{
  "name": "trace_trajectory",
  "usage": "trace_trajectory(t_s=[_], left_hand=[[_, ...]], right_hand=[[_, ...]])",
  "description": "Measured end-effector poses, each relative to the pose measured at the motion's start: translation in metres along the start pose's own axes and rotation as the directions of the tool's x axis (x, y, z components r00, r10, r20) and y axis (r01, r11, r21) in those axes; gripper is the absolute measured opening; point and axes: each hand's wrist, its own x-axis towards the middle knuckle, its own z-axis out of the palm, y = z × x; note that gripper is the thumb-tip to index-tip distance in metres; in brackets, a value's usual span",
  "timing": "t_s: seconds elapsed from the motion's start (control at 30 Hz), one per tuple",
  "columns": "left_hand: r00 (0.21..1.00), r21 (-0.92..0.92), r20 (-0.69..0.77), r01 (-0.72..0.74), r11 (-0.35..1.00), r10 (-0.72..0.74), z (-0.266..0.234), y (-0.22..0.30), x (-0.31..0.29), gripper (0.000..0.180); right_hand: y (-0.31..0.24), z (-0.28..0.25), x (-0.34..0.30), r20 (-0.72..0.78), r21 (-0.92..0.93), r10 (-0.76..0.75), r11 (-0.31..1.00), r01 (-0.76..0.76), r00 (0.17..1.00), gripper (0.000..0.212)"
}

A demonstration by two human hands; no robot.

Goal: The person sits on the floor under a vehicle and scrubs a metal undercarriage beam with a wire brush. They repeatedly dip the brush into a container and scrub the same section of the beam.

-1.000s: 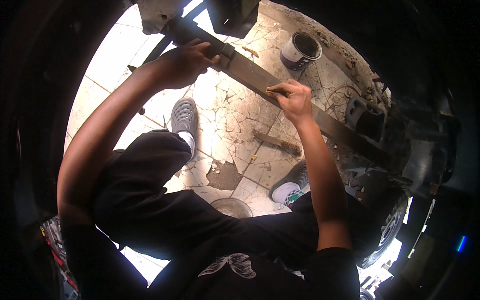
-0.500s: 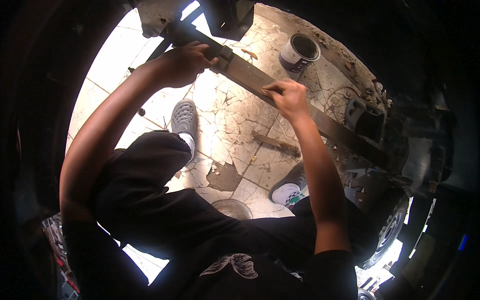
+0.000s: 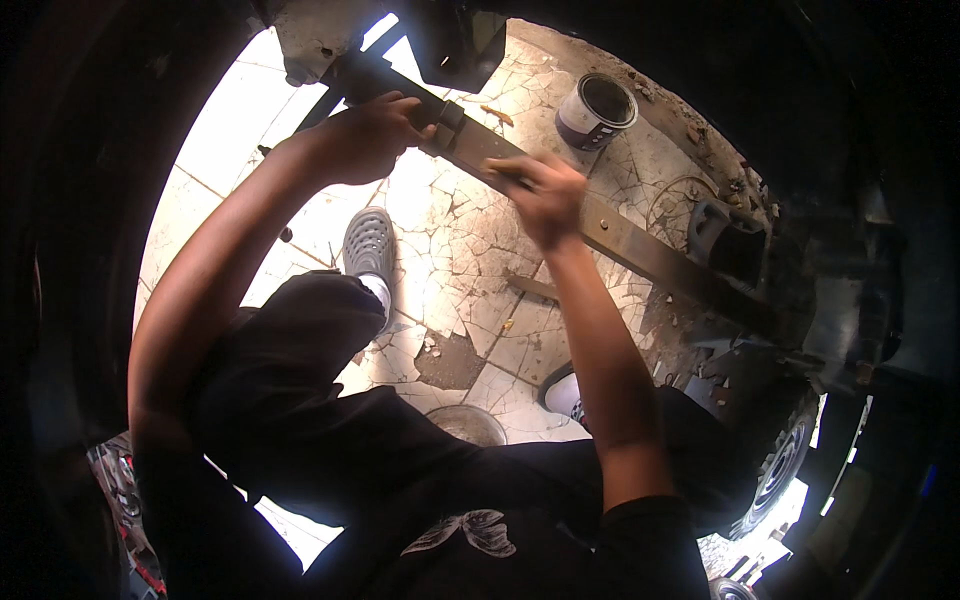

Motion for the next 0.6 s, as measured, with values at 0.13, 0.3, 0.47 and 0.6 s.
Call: trace_trajectory(t_s=[0.13,0.3,0.47,0.6], left_hand=[[0.996,-0.019,-0.071,0.050,0.999,-0.051,0.017,0.001,-0.014,0.056],[0.992,-0.109,0.100,0.081,0.991,-0.071,-0.006,0.006,-0.009,0.057],[0.994,-0.098,0.056,0.103,0.990,-0.098,0.003,0.007,-0.009,0.053],[0.992,-0.100,0.094,0.090,0.991,-0.081,0.003,0.006,-0.004,0.052]], right_hand=[[0.012,-0.029,-0.038,-0.219,0.209,0.398,0.911,-0.356,0.891,0.009],[0.027,-0.035,-0.044,0.008,-0.003,0.271,0.963,-0.271,0.963,0.012],[0.032,-0.024,-0.027,0.109,0.031,0.237,0.970,-0.242,0.965,0.013],[0.008,0.017,0.019,0.150,0.049,0.107,0.992,-0.115,0.983,0.020]])
